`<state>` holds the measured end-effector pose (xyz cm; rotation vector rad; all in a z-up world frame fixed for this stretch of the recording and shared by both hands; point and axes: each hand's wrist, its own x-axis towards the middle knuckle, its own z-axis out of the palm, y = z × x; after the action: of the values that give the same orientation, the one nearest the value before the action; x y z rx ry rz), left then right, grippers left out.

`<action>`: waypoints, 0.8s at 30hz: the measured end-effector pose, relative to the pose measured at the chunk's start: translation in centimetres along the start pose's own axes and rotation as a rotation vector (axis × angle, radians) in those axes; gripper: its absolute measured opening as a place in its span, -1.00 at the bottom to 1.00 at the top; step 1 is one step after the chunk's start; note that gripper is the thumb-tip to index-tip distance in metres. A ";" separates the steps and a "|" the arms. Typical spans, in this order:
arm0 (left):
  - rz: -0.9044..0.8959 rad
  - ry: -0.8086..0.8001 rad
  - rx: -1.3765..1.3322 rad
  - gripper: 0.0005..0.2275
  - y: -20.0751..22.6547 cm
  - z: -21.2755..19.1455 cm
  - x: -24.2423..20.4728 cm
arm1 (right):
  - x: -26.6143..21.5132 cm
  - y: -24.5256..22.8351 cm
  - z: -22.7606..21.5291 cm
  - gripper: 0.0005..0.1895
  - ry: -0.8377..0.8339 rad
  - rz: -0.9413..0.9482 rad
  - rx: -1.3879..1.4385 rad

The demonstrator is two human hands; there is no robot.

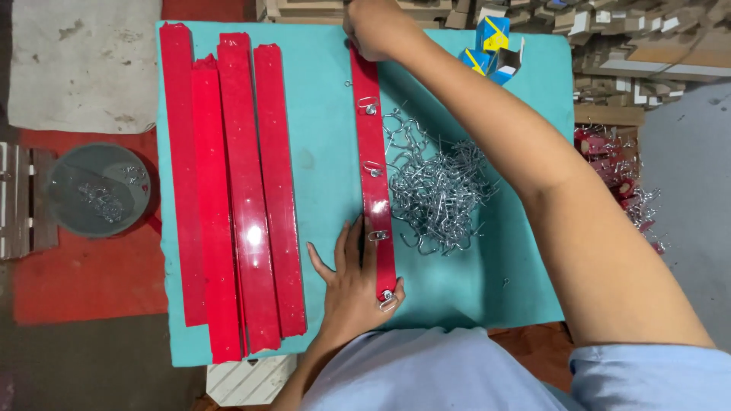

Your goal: Assembling metal hooks onto red bars and placing the finished products into a wooden crate.

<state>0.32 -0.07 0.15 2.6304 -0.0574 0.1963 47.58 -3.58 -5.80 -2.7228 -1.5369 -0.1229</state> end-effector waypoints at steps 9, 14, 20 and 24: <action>0.005 0.005 -0.061 -0.20 0.3 -0.3 -0.3 | -1.5 0.3 -0.9 -0.80 -0.090 0.028 0.184; 0.018 -0.005 -0.065 -0.22 0.3 -0.3 -0.3 | -3.5 -1.1 -3.6 -0.72 -0.068 0.078 0.318; 0.019 -0.046 -0.035 -0.09 0.1 -0.1 0.0 | -6.4 -1.9 -3.9 -0.65 0.119 0.351 0.549; -0.002 -0.041 -0.043 -0.02 -0.4 0.8 -0.6 | -8.0 -3.0 -1.9 -0.41 -0.039 0.449 0.688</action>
<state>-0.12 -0.08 -0.80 2.5921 -0.0724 0.1387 40.83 -8.93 -4.61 -2.4023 -0.7278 0.3888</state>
